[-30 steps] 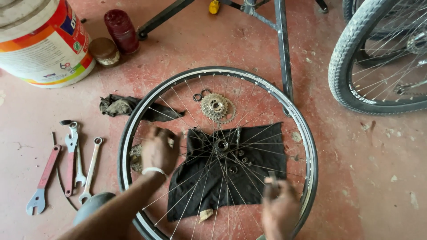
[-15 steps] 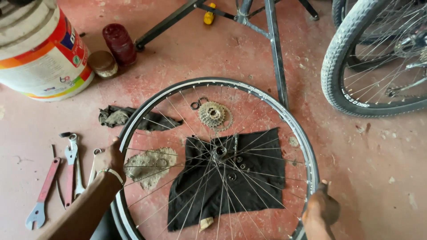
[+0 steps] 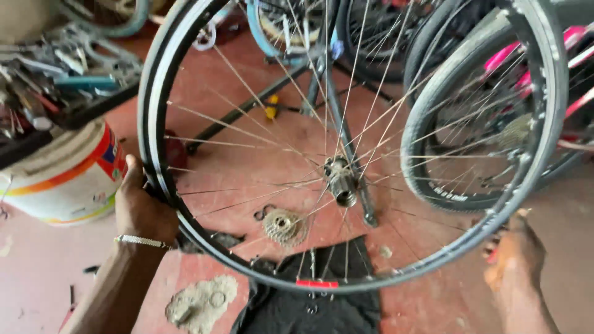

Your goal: Dismantling a bicycle rear wheel to clean the hub and cassette components using a cloth and a small tool.

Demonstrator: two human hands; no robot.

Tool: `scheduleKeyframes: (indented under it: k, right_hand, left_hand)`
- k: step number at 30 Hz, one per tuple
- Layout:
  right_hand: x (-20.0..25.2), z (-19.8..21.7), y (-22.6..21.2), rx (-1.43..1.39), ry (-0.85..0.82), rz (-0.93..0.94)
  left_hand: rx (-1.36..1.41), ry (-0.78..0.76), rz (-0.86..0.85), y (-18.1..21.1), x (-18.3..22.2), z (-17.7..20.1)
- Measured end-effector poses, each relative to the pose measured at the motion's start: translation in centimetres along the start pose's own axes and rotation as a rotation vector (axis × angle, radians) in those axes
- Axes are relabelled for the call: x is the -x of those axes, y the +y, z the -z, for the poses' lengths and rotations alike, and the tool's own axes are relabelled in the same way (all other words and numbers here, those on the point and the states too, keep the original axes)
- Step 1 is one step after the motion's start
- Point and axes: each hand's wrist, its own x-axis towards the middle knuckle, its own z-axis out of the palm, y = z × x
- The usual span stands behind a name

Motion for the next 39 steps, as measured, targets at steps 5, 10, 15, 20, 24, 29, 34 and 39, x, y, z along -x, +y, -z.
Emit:
scheduleKeyframes:
  k: [5,10,15,20,24,29,34,39]
  right_hand:
    - [-7.6,0.4,2.4,-0.447,-0.574,-0.365]
    - [-5.2,2.9,4.6,-0.543,-0.689,-0.472]
    - [-3.5,5.1,8.5,-0.437,-0.877,-0.507]
    - [4.7,5.1,6.0,0.025,-0.704,-0.288]
    - [6.1,4.6,10.3,-0.080,-0.709,-0.326]
    - [7.4,3.8,12.6,0.108,-0.585,-0.289]
    - [6.6,3.9,17.8,0.290,-0.502,-0.150]
    - [12.7,2.3,12.1,0.857,-0.112,0.774]
  left_hand:
    - [0.262,-0.261,-0.052,1.5,0.3,-2.9]
    - [0.058,-0.152,0.096,0.5,1.3,1.6]
    - [-0.198,0.030,0.302,-0.3,3.2,9.0]
    - [-0.759,-0.077,0.523,-1.5,4.6,14.6]
    - [-0.857,0.026,0.485,-3.6,5.5,17.6]
    - [-0.942,0.089,0.376,-5.1,5.9,19.2]
    - [-0.906,0.092,0.357,-6.5,5.4,21.5]
    - [-1.027,0.056,0.135,-8.6,4.1,22.5]
